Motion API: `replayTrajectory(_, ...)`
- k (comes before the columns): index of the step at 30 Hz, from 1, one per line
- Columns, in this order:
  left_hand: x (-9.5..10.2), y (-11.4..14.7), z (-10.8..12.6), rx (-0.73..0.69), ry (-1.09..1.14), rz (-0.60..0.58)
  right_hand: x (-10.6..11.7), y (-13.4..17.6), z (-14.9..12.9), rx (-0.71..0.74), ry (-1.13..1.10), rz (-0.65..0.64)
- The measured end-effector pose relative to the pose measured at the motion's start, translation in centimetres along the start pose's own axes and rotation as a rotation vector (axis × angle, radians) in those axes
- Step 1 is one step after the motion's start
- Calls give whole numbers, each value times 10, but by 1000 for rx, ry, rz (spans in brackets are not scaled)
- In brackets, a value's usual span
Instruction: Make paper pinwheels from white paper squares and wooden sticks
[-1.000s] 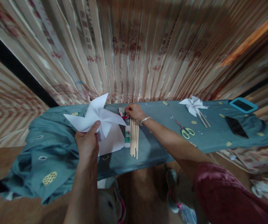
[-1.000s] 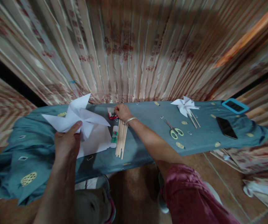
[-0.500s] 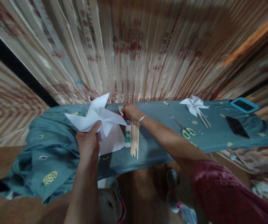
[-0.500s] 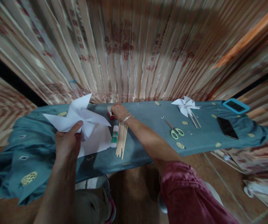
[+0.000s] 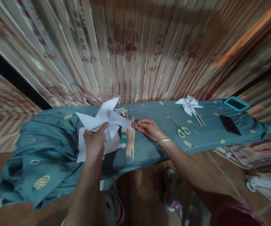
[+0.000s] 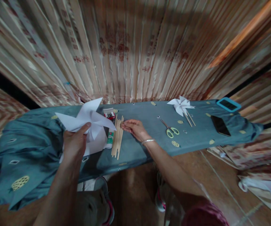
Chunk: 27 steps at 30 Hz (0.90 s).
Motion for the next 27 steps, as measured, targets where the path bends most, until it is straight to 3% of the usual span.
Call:
replayTrajectory(9, -42, 29, -42, 135, -166, -143, 53, 35, 25, -73, -358, 56)
replayTrajectory(17, -85, 49, -79, 195, -212, -246, 99, 46, -4, -45, -460, 158)
replayTrajectory(22, -108, 56, -102, 120, -250, -329, 114, 54, -17, 3, -502, 189)
replayTrajectory(27, -126, 68, -104, 113, -224, -381, 118, 63, -26, 37, -519, 170)
Point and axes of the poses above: each hand's wrist, its own y-axis away from the middle knuckle, its own x-axis out of the back of the hand, z = x × y, the point moved 5 cm from there along -y, towards the middle knuckle, and after that the axes turned 2 degrees about z, right-handed, at the moved point
